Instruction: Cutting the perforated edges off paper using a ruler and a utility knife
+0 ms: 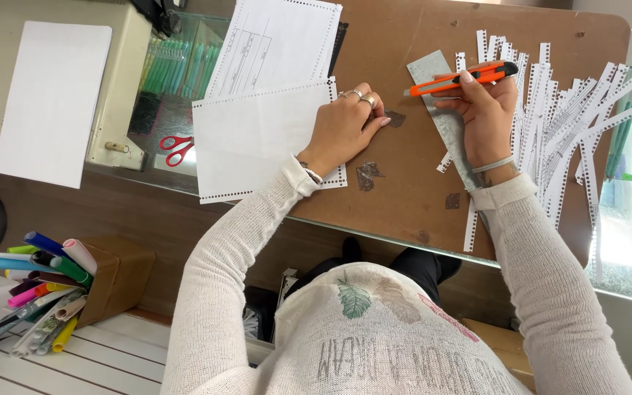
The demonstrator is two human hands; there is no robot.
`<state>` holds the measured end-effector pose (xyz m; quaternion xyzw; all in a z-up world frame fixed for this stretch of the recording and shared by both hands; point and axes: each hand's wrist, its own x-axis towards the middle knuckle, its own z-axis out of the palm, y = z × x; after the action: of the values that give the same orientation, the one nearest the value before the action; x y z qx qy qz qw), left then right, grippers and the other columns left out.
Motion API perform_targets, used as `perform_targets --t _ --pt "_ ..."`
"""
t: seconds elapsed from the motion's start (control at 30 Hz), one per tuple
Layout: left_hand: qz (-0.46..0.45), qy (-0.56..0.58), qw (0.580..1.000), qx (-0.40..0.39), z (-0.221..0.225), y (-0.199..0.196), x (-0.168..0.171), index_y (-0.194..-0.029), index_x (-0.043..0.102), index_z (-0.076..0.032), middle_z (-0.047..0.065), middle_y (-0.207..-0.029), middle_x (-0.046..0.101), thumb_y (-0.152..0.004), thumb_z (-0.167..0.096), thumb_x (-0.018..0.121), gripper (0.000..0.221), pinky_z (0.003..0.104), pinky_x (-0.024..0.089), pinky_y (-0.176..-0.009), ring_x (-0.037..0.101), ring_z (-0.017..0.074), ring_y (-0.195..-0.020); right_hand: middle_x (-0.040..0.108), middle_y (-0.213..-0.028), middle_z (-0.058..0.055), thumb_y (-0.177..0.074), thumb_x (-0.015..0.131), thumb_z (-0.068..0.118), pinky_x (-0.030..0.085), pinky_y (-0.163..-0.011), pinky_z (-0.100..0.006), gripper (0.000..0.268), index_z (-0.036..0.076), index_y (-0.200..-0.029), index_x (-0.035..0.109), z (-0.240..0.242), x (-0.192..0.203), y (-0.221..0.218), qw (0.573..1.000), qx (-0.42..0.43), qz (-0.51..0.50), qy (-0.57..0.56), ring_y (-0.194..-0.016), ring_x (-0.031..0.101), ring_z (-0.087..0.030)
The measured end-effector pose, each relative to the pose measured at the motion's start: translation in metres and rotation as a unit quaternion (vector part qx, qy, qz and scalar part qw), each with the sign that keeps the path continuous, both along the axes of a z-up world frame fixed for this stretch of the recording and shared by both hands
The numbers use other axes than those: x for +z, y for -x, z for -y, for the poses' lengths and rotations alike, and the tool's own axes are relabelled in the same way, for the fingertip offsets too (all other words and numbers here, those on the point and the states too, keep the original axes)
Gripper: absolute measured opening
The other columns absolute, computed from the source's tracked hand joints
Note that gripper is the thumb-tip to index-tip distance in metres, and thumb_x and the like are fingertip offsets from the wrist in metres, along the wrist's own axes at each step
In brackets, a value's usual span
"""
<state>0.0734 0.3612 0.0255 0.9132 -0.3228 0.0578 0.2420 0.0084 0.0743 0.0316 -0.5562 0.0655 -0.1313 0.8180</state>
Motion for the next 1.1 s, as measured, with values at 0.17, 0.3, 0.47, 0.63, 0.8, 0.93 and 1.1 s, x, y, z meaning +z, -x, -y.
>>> perform_targets --t 0.17,0.3,0.47,0.63,0.8,0.93,1.1 --pt "-0.051 0.006 0.999 0.010 0.001 -0.007 0.000 -0.106 0.075 -0.025 -0.010 -0.119 0.073 -0.121 -0.041 0.085 0.024 0.050 0.059 -0.063 0.081 0.0240 -0.097 0.093 -0.139 -0.031 -0.130 0.078 0.021 0.083 -0.088 -0.033 0.021 0.012 -0.133 0.060 0.000 0.006 0.002 1.000 -0.003 0.001 0.000 -0.121 0.099 -0.040" --pt "-0.084 0.003 0.996 0.011 0.000 -0.011 0.000 -0.108 0.075 -0.024 -0.007 -0.120 0.071 -0.123 -0.041 0.083 0.024 0.052 0.058 -0.066 0.080 0.0261 -0.093 0.092 -0.138 -0.034 -0.128 0.079 0.019 0.083 -0.086 -0.034 0.022 0.009 -0.129 0.059 0.003 0.003 0.003 1.000 -0.009 0.002 -0.008 -0.119 0.099 -0.043" --pt "-0.099 0.003 0.995 0.018 -0.001 -0.015 0.000 -0.108 0.074 -0.025 -0.008 -0.119 0.072 -0.122 -0.042 0.083 0.023 0.052 0.057 -0.068 0.080 0.0254 -0.091 0.091 -0.135 -0.034 -0.129 0.079 0.020 0.083 -0.086 -0.033 0.021 0.010 -0.133 0.062 0.007 0.002 0.002 1.000 -0.004 -0.003 -0.027 -0.124 0.100 -0.044" --pt "-0.118 0.047 0.992 0.009 -0.005 -0.011 0.018 -0.109 0.075 -0.020 -0.006 -0.117 0.075 -0.130 -0.054 0.056 0.044 0.050 0.055 -0.068 0.077 0.0258 -0.089 0.091 -0.131 -0.032 -0.128 0.080 0.017 0.083 -0.084 -0.033 0.020 0.010 -0.131 0.062 0.007 0.001 0.000 0.999 -0.009 -0.008 -0.046 -0.127 0.101 -0.046" --pt "0.058 -0.042 0.997 -0.002 -0.001 -0.005 0.012 -0.125 0.071 -0.011 0.008 -0.127 0.068 -0.128 -0.067 0.061 0.058 0.052 0.060 -0.059 0.077 0.0336 -0.099 0.092 -0.137 -0.034 -0.128 0.079 0.018 0.083 -0.085 -0.034 0.020 0.010 -0.132 0.061 0.006 0.001 0.000 1.000 -0.005 -0.005 -0.030 -0.119 0.100 -0.043" --pt "0.248 -0.155 0.956 -0.028 0.005 -0.003 -0.014 -0.134 0.071 -0.016 0.008 -0.135 0.066 -0.129 -0.055 0.070 0.039 0.044 0.060 -0.083 0.069 0.0305 -0.117 0.092 -0.138 -0.036 -0.128 0.079 0.019 0.084 -0.085 -0.033 0.020 0.009 -0.131 0.062 0.008 -0.001 -0.002 0.999 -0.001 -0.005 -0.039 -0.119 0.100 -0.044" --pt "0.268 -0.146 0.951 -0.056 0.007 -0.011 -0.018 -0.122 0.072 -0.015 0.005 -0.121 0.066 -0.127 -0.034 0.075 0.020 0.045 0.055 -0.082 0.066 0.0290 -0.107 0.092 -0.134 -0.028 -0.129 0.077 0.015 0.084 -0.086 -0.037 0.017 0.012 -0.135 0.062 0.012 -0.002 -0.003 0.998 -0.018 -0.012 -0.059 -0.128 0.100 -0.044"
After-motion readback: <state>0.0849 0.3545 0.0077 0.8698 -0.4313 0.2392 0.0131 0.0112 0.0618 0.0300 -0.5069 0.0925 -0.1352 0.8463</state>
